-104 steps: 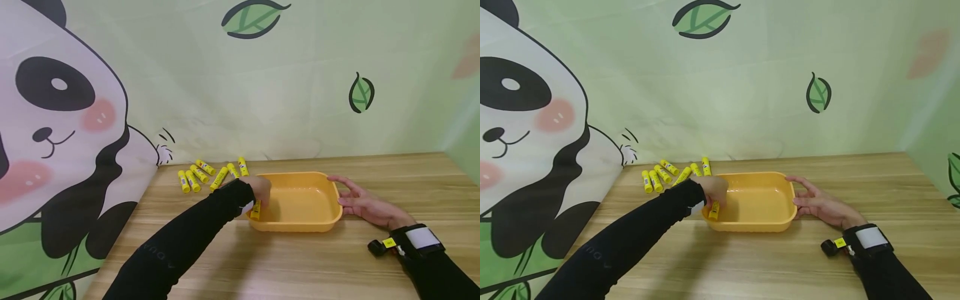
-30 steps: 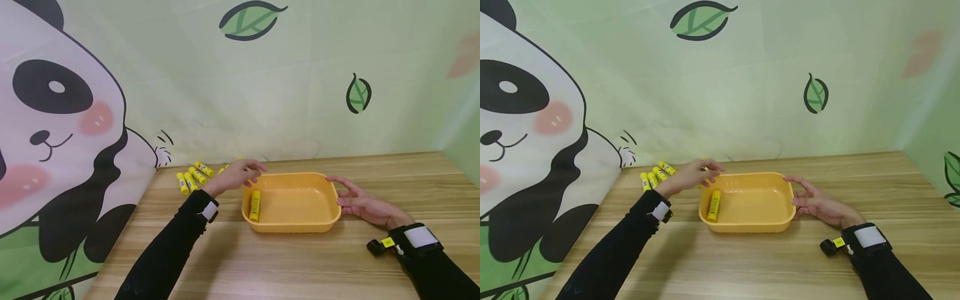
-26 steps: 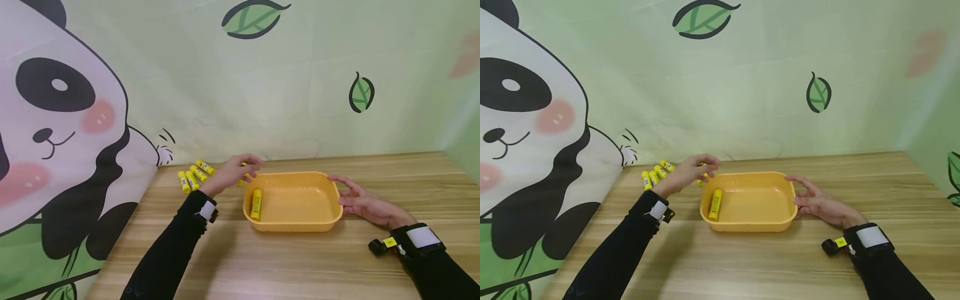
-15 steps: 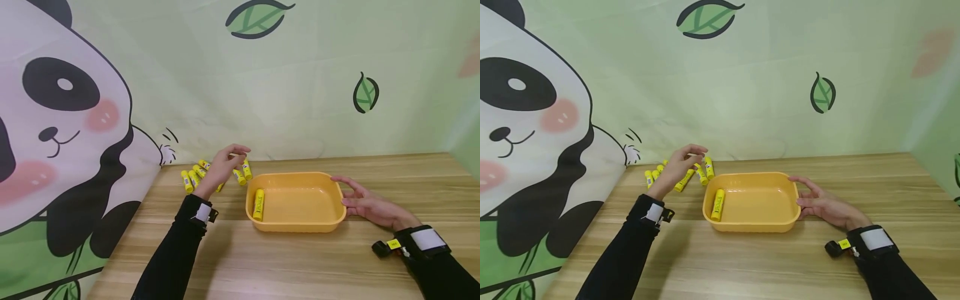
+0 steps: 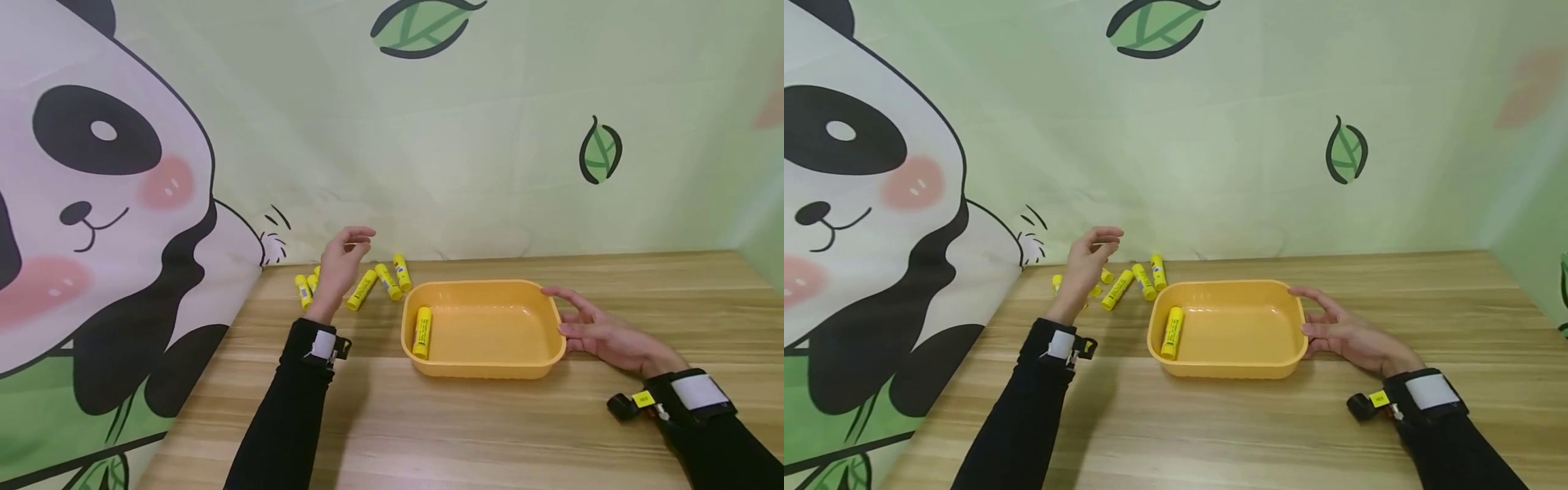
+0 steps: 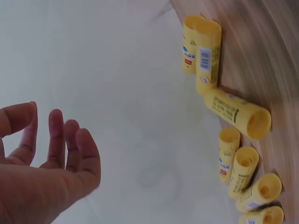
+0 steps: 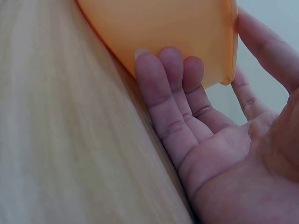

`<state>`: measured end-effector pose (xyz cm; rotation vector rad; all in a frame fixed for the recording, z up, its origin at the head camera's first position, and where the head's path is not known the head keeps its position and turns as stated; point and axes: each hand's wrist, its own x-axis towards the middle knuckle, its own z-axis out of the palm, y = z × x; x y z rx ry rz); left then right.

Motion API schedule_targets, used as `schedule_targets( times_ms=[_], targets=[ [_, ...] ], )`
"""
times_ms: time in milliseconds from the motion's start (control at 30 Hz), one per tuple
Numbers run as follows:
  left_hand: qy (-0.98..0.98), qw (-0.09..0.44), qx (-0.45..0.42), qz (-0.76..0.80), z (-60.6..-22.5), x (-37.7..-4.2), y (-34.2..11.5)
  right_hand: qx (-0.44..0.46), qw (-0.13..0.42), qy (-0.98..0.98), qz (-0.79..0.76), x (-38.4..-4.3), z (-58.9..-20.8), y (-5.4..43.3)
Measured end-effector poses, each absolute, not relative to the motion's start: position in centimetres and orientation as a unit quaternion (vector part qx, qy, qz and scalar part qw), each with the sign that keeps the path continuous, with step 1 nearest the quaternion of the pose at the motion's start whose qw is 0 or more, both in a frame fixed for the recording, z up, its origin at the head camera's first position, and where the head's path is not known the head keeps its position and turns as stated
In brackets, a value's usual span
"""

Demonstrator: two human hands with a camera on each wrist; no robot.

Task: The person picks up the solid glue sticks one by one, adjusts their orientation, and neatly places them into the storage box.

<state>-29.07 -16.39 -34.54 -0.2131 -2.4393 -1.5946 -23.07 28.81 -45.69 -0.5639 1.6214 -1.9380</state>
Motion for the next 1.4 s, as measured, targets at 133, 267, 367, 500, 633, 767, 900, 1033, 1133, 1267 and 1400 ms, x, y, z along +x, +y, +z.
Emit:
schedule_targets(
  times_ms=[133,267,367,500,633,767,900,1033,1133,1267,1400],
  targets=[
    [-0.843,0.122,-0.043,-0.522,-34.6,-29.2,-17.3,-0.202,0.271,0.611,-0.716,-23.2,-45.4,28.9],
    [-0.846,0.117,-0.013,-0.52,-34.9,-29.4,-18.3,-0.204,0.269,0.612,-0.715,-23.2,-45.3,28.9],
    [-0.847,0.116,0.014,-0.518,-35.4,-29.6,-19.3,-0.197,0.272,0.613,-0.715,-23.2,-45.3,28.9],
    [-0.853,0.137,0.039,-0.502,-35.8,-29.8,-20.8,-0.197,0.272,0.61,-0.718,-23.2,-45.5,29.0],
    [-0.856,0.15,0.06,-0.491,-36.1,-29.7,-22.5,-0.21,0.275,0.596,-0.725,-23.2,-45.8,28.9],
    [-0.854,0.144,0.082,-0.493,-36.4,-29.7,-24.1,-0.215,0.277,0.587,-0.73,-23.2,-46.0,28.9],
    [-0.854,0.141,0.103,-0.49,-36.6,-30.0,-25.4,-0.216,0.276,0.59,-0.727,-23.1,-46.0,28.8],
    [-0.86,0.122,0.117,-0.482,-37.1,-30.6,-26.5,-0.222,0.273,0.592,-0.725,-23.0,-45.9,28.7],
    [-0.87,0.103,0.122,-0.467,-37.6,-31.0,-27.2,-0.225,0.272,0.592,-0.724,-23.0,-45.8,28.7],
    [-0.883,0.081,0.123,-0.447,-38.2,-31.5,-28.1,-0.226,0.271,0.593,-0.724,-23.1,-46.0,28.7],
    [-0.892,0.048,0.126,-0.432,-38.7,-31.9,-28.6,-0.228,0.268,0.594,-0.723,-23.1,-46.1,28.7]
  ],
)
